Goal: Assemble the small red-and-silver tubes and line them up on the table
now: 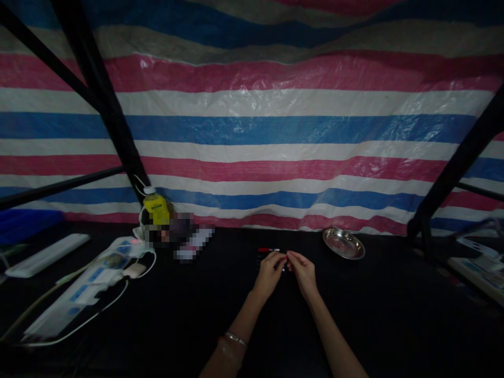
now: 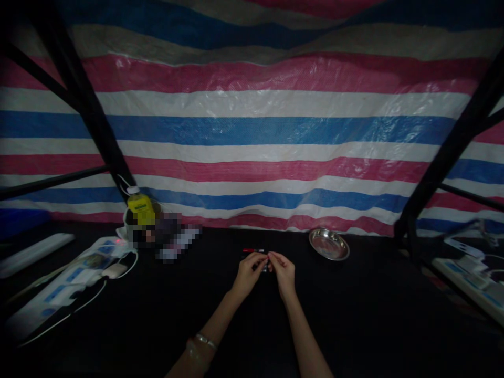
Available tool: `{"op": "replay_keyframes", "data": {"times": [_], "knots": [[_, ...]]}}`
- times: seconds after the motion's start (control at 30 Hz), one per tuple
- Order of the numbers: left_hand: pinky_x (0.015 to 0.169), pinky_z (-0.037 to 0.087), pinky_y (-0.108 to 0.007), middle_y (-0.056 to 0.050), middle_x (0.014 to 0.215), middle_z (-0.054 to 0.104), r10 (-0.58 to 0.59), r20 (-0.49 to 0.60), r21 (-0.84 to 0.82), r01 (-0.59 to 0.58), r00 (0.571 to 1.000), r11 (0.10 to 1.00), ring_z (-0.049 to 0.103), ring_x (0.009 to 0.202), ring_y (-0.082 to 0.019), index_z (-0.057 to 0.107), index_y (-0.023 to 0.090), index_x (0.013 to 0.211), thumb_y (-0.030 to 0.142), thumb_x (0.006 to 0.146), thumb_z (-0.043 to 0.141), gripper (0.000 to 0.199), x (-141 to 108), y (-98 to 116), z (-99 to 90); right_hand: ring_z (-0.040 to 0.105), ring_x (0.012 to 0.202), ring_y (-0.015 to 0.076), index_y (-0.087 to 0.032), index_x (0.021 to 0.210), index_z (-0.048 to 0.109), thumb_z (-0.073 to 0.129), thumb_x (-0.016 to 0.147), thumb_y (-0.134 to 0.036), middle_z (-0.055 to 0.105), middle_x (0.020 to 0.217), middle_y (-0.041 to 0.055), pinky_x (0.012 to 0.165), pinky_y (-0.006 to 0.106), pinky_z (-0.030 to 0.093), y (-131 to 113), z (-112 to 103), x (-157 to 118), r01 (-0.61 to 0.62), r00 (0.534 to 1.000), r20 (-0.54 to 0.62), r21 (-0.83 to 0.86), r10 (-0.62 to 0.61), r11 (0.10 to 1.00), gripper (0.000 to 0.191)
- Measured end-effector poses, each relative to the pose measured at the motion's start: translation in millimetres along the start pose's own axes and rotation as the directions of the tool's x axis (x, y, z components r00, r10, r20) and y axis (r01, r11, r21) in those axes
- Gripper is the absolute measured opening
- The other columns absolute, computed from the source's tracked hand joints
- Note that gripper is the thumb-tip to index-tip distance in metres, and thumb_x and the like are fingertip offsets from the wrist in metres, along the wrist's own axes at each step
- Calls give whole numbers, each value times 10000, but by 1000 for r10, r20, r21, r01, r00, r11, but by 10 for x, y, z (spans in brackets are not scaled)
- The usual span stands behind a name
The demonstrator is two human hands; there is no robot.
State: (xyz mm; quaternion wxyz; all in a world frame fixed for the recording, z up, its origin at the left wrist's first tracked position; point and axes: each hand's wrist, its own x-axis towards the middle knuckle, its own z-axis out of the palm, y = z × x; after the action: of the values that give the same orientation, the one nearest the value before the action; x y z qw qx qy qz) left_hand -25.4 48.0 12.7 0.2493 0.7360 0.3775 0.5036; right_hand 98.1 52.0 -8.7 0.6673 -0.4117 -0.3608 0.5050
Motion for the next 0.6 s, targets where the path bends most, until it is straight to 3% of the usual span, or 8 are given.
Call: {"op": "replay_keyframes", "data": {"times": [0.13,0.33,0.6], "knots": [[700,510,-256,-39,874,635,-25,-84,-17,24,996,1000,613,753,-130,633,187,906,208,825,500,158,-5,-39,-15,506,505,109,-172,880,702,761,572,-376,645,628,7,500,252,415,-13,40,-34,4,998,58,-54,-1,999,374],[757,520,-289,-53,905,649,-42,-139,-9,41,989,999,626,832,-152,635,183,915,211,808,521,159,0,-63,-69,523,494,115,-173,767,690,773,557,-385,670,659,26,462,236,407,-53,43,-52,-3,991,129,-108,17,994,309],[795,522,-308,-37,932,681,-79,-121,2,79,990,997,640,840,-152,628,200,977,208,812,513,201,-13,-72,-77,620,658,185,-176,757,698,728,608,-406,692,726,52,654,317,494,43,44,-41,193,976,147,-265,-159,945,275]]}}
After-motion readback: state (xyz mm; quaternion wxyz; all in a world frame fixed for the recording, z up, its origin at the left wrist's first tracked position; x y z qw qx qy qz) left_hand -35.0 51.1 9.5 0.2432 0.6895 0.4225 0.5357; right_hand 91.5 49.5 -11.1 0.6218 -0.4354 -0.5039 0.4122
